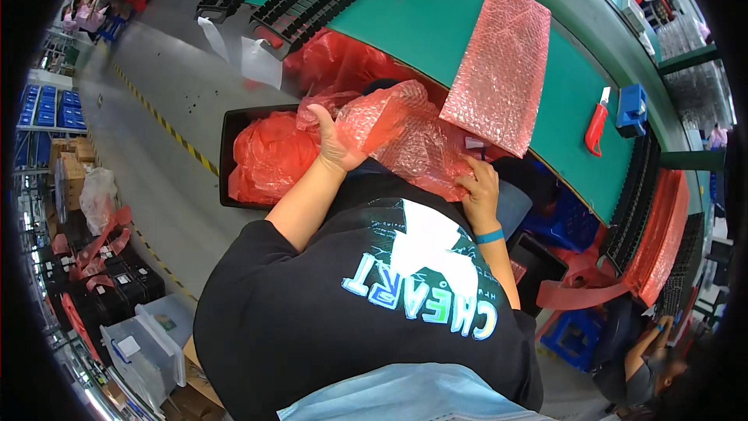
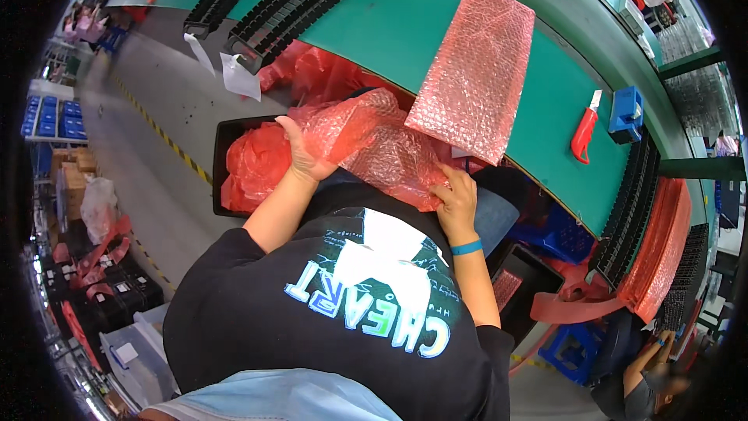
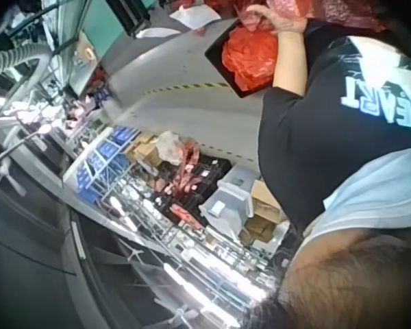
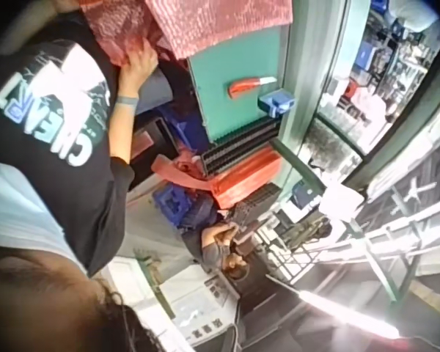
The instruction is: The worker is unwrapping keyboard components from bubble wrap, inspecting them, and repackaging them into red plastic bags.
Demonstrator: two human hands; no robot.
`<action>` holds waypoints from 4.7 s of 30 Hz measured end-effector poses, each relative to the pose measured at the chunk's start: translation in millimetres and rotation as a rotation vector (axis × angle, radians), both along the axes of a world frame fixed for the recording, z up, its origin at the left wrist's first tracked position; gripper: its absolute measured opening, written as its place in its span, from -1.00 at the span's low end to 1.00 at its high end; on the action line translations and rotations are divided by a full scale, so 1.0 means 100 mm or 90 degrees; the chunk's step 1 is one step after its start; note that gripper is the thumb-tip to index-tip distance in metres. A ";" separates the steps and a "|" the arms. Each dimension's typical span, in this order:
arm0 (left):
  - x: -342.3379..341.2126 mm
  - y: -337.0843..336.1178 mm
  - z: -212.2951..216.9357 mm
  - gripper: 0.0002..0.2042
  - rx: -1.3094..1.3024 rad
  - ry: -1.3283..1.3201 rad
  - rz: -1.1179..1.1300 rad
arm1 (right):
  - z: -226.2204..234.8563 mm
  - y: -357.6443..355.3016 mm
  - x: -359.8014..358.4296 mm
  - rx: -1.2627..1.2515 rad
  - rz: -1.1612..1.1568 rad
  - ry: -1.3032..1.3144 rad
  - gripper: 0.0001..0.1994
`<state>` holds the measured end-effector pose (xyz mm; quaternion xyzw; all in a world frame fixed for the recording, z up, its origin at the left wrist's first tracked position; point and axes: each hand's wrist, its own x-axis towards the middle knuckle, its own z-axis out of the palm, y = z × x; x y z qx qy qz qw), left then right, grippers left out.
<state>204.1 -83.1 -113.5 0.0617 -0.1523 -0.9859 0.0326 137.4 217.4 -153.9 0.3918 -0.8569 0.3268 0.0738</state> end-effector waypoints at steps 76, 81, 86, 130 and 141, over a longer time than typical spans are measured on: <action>-0.40 0.52 0.89 -0.69 -1.413 0.247 0.147 | 1.05 0.13 -0.13 -0.521 -0.180 -0.583 -0.81; -0.14 0.25 0.93 -0.77 -0.793 0.126 -0.048 | 1.26 -0.11 0.00 -0.477 -0.006 -0.480 -0.85; -0.15 0.37 1.08 -0.79 -0.500 0.088 -0.060 | 1.59 -0.64 0.09 -0.415 -0.005 -0.258 -0.86; 1.56 -2.04 2.34 -0.82 -0.276 0.634 0.088 | -0.18 -0.51 -0.22 0.040 0.064 -0.643 -0.48; 2.79 -2.93 1.12 -0.76 0.236 0.683 0.132 | -2.12 -0.85 -0.72 0.144 0.071 -0.340 -0.48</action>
